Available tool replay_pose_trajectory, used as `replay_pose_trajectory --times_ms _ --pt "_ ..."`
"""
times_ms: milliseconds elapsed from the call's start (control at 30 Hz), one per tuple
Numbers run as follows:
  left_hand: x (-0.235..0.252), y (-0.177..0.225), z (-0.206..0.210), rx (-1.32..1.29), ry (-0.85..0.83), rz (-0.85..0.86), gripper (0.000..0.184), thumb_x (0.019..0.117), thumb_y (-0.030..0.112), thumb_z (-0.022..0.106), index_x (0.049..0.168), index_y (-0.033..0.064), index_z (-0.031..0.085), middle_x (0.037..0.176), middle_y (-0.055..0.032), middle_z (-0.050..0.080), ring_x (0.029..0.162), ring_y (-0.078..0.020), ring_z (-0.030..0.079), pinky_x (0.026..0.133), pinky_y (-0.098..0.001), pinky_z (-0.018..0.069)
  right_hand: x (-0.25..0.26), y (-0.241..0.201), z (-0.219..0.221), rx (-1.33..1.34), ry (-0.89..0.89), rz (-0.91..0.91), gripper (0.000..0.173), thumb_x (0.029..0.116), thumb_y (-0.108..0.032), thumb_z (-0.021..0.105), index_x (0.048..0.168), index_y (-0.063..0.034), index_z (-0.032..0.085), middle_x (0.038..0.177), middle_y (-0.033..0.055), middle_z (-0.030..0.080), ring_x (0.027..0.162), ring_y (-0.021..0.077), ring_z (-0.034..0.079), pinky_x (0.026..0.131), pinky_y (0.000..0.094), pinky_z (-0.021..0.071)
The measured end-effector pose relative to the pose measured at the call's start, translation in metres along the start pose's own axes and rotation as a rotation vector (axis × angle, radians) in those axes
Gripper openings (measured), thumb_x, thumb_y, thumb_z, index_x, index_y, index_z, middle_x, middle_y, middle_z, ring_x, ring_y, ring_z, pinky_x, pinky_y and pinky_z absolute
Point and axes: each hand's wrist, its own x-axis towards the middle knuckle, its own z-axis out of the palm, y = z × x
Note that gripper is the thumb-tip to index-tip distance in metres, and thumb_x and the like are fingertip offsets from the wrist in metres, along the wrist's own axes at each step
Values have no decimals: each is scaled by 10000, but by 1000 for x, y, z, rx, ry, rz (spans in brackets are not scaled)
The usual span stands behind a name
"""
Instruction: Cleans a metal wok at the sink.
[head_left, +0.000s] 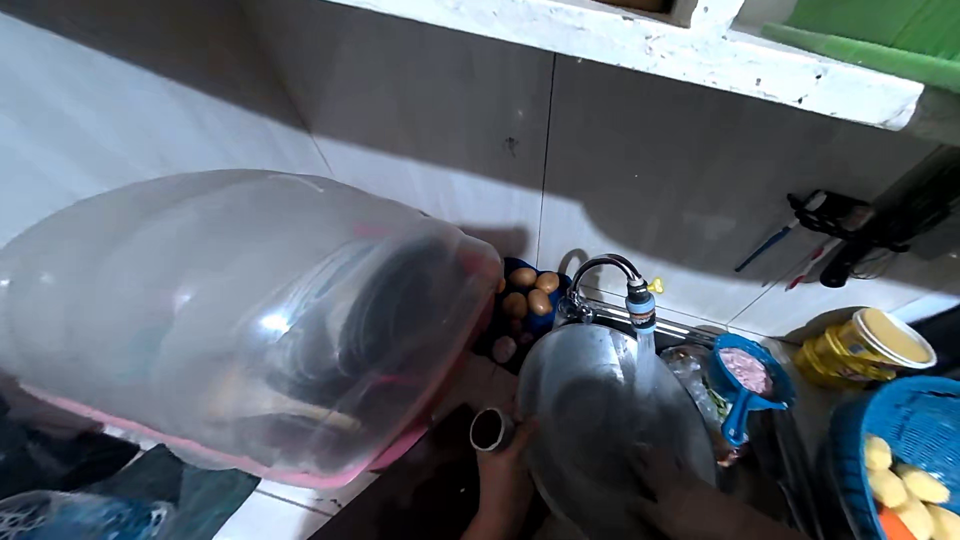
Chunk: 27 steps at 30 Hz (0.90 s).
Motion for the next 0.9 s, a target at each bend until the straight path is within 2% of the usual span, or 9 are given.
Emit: replay_pose_trajectory --times_ms 67,200,267,367,400,467,600,733,900 --pt "-5 7 5 11 -17 41 302 835 11 759 1108 16 629 1029 -151 677 961 -257 674 856 -474 595 41 59 41 -144 209 140 1041 756 -945 444 1578 -310 371 1682 94 276 1520 443 248 1115 820 195" --pt "-7 0 3 -6 -44 45 305 833 -12 736 1116 18 625 1062 -153 677 999 -262 672 877 -485 591 123 97 63 -334 492 199 1035 832 -922 313 1588 -218 373 1677 167 258 1539 486 156 1147 825 88" --pt "-9 -3 8 -46 -39 45 314 820 -24 741 1109 6 620 1024 -159 676 964 -265 674 856 -485 593 165 105 66 -341 659 223 990 860 -881 352 1581 -204 393 1670 210 250 1534 493 172 1174 797 99" --pt "-17 8 20 -52 -24 36 321 805 -51 743 1099 -11 622 1038 -165 678 980 -267 675 873 -475 596 227 105 72 -320 847 337 979 864 -881 329 1657 -345 123 1678 180 237 1495 469 297 1138 811 177" --pt "-21 15 27 -51 -9 30 332 793 -60 741 1100 -13 622 1039 -165 679 981 -265 675 874 -467 595 245 98 69 -298 879 380 950 874 -877 304 1653 -380 86 1695 151 205 1497 447 311 1122 821 194" --pt "-23 13 30 -42 -8 30 367 776 -63 761 1114 -12 627 1088 -176 679 1016 -279 673 888 -475 594 269 75 58 -205 898 416 922 921 -830 293 1660 -310 108 1713 151 127 1528 432 252 1133 798 221" --pt "-17 -15 18 -50 -87 90 374 731 -61 799 1043 -14 599 1266 -221 616 1125 -320 636 952 -484 575 294 19 27 -34 978 485 988 949 -791 294 1654 -124 104 1686 233 139 1461 412 399 1060 601 499" --pt "-18 -18 23 -77 -118 70 334 737 -51 785 1013 5 604 1093 -184 664 1040 -299 656 920 -493 576 333 1 31 -69 1157 495 960 943 -774 356 1642 -136 196 1694 193 152 1526 382 282 1154 634 368" --pt "-23 -21 23 -112 -153 64 300 755 -53 750 1014 6 610 1091 -180 663 1068 -304 647 952 -502 560 314 -79 30 172 1101 261 822 1005 -660 370 1659 -203 174 1729 123 29 1587 314 108 1245 614 242"
